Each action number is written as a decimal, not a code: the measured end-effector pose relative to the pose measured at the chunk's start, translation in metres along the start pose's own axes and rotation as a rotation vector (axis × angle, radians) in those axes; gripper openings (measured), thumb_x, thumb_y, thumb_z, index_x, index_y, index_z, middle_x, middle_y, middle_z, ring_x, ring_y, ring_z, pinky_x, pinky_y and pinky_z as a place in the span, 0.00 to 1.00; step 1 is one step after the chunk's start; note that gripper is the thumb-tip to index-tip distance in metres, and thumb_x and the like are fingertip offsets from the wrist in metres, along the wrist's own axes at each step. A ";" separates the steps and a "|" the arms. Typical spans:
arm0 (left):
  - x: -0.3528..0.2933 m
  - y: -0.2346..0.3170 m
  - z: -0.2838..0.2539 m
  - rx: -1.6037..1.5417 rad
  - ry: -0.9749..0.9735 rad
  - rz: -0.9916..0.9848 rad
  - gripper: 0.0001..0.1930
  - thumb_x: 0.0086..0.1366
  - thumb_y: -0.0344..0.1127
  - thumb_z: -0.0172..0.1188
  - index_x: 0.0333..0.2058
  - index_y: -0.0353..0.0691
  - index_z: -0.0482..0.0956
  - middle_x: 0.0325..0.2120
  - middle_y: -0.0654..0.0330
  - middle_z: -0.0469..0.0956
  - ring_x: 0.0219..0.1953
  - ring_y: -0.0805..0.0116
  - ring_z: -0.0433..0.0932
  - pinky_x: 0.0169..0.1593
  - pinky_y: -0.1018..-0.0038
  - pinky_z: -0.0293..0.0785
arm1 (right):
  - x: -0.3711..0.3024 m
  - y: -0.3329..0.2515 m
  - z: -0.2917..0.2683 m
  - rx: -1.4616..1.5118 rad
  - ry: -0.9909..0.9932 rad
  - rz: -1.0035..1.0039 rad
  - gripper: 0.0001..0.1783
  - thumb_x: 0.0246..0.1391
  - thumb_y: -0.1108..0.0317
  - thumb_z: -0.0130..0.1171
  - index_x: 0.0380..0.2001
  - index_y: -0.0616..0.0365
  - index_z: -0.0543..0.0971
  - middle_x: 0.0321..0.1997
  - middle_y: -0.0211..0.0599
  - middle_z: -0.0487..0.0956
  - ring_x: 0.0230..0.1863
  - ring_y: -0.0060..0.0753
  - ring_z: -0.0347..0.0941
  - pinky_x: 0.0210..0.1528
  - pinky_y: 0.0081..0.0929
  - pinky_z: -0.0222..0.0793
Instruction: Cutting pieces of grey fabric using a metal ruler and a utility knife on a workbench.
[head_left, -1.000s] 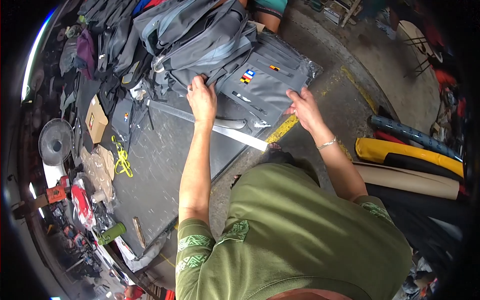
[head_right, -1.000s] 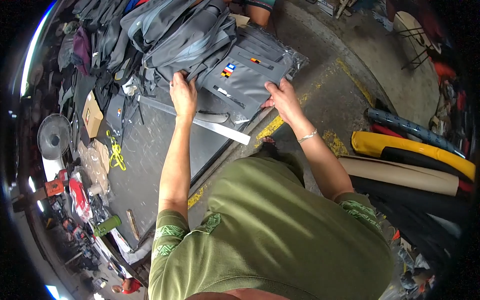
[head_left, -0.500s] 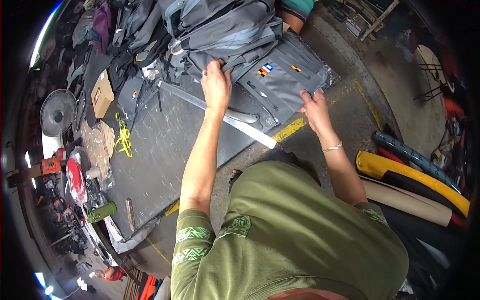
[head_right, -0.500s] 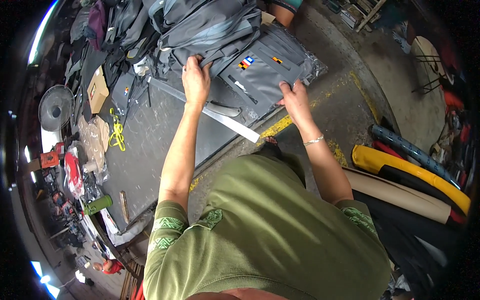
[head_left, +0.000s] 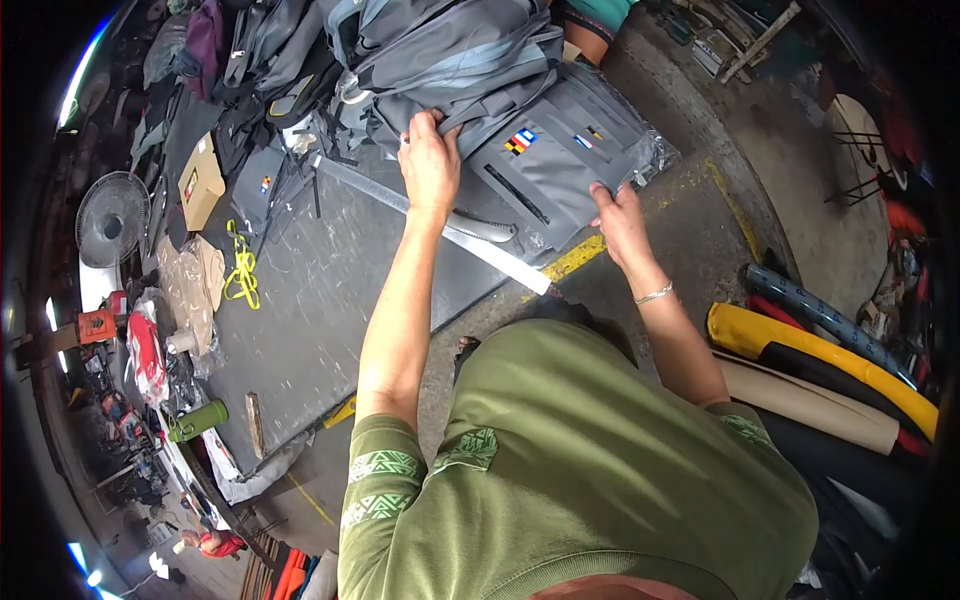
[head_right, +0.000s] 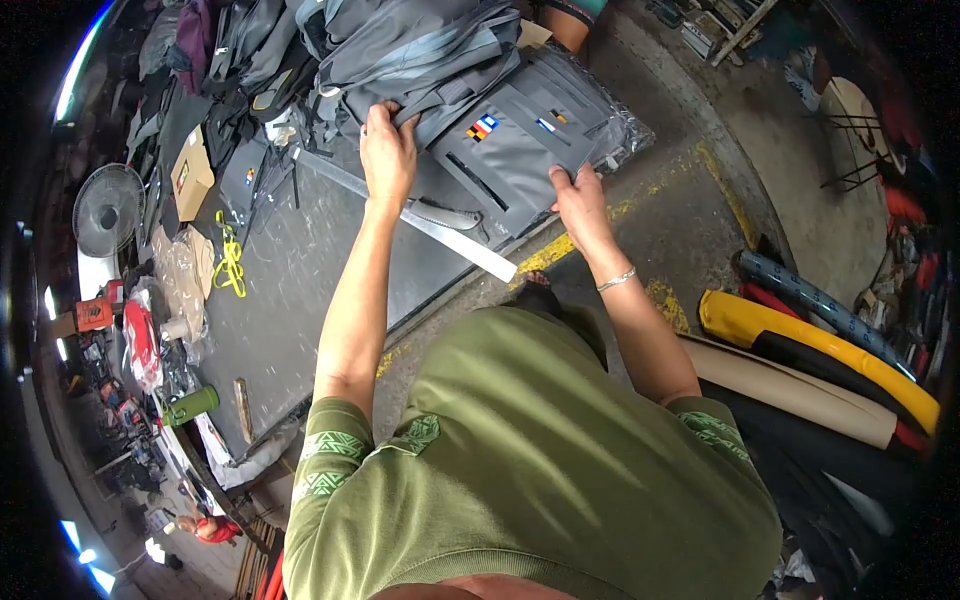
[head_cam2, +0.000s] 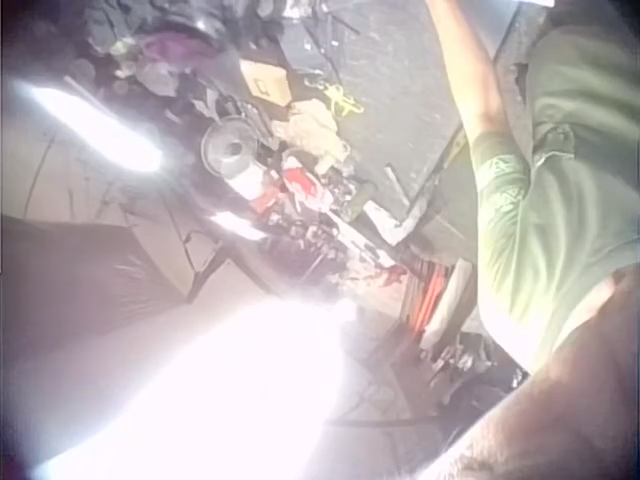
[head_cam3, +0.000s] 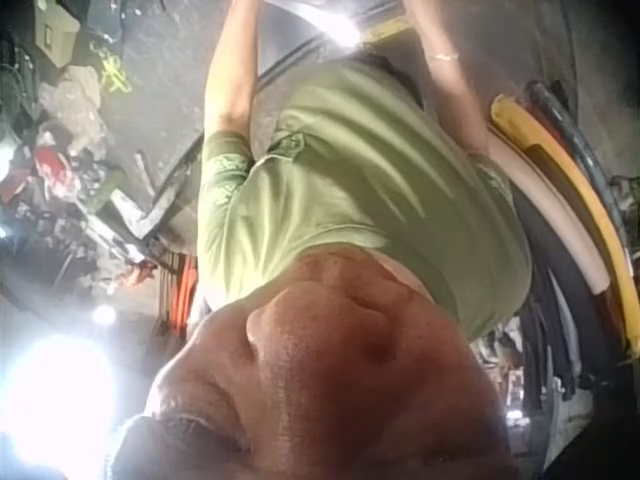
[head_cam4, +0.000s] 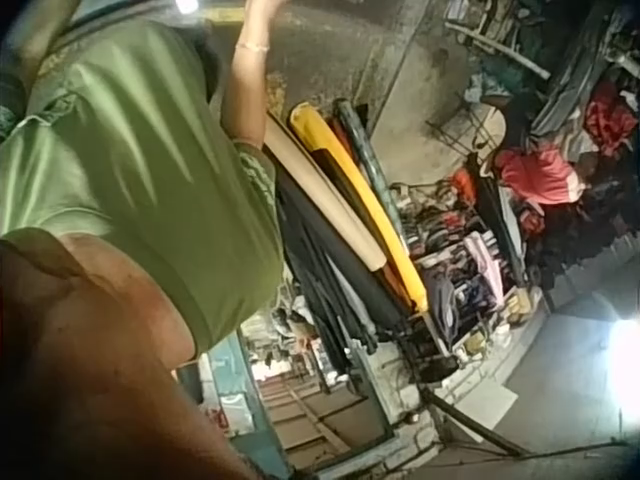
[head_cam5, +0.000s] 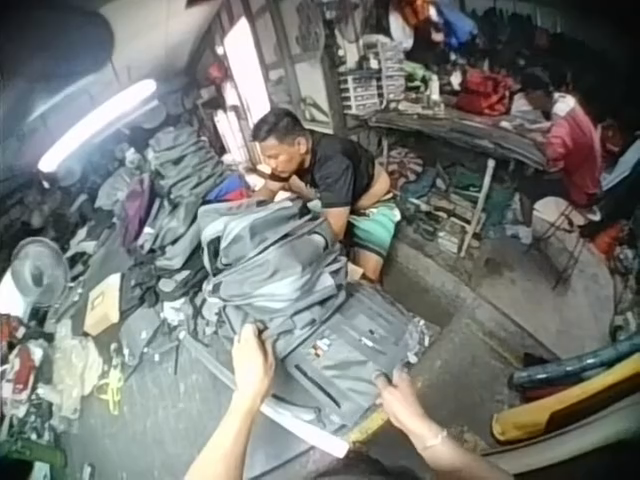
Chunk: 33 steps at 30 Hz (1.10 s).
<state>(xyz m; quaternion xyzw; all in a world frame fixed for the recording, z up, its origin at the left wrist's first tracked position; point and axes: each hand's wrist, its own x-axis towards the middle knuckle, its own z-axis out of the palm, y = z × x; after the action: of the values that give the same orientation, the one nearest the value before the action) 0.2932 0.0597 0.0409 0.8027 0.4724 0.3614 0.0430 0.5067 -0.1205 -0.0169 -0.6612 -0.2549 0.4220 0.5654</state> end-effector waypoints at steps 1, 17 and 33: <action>0.000 0.001 -0.001 -0.003 -0.002 0.001 0.15 0.65 0.35 0.67 0.46 0.38 0.73 0.43 0.50 0.79 0.45 0.41 0.78 0.48 0.51 0.74 | -0.003 0.003 0.003 0.055 0.035 -0.006 0.16 0.66 0.66 0.57 0.54 0.61 0.75 0.42 0.33 0.79 0.32 0.21 0.74 0.26 0.22 0.74; 0.001 0.007 -0.006 -0.057 -0.022 -0.045 0.14 0.67 0.34 0.64 0.46 0.34 0.72 0.45 0.45 0.79 0.47 0.39 0.77 0.52 0.53 0.72 | -0.009 -0.034 0.017 0.095 0.152 0.000 0.16 0.64 0.66 0.60 0.49 0.66 0.73 0.39 0.35 0.79 0.30 0.22 0.74 0.26 0.23 0.75; 0.008 0.005 -0.001 -0.079 0.011 -0.032 0.14 0.66 0.33 0.65 0.45 0.33 0.72 0.43 0.43 0.79 0.46 0.37 0.77 0.52 0.54 0.71 | 0.056 0.012 -0.018 -0.179 0.262 -0.330 0.22 0.61 0.68 0.56 0.55 0.71 0.75 0.53 0.62 0.81 0.58 0.57 0.77 0.62 0.39 0.70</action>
<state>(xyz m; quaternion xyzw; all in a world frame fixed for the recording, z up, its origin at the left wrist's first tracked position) 0.2988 0.0625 0.0479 0.7909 0.4706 0.3834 0.0777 0.5493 -0.0874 -0.0432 -0.7071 -0.3204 0.2102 0.5943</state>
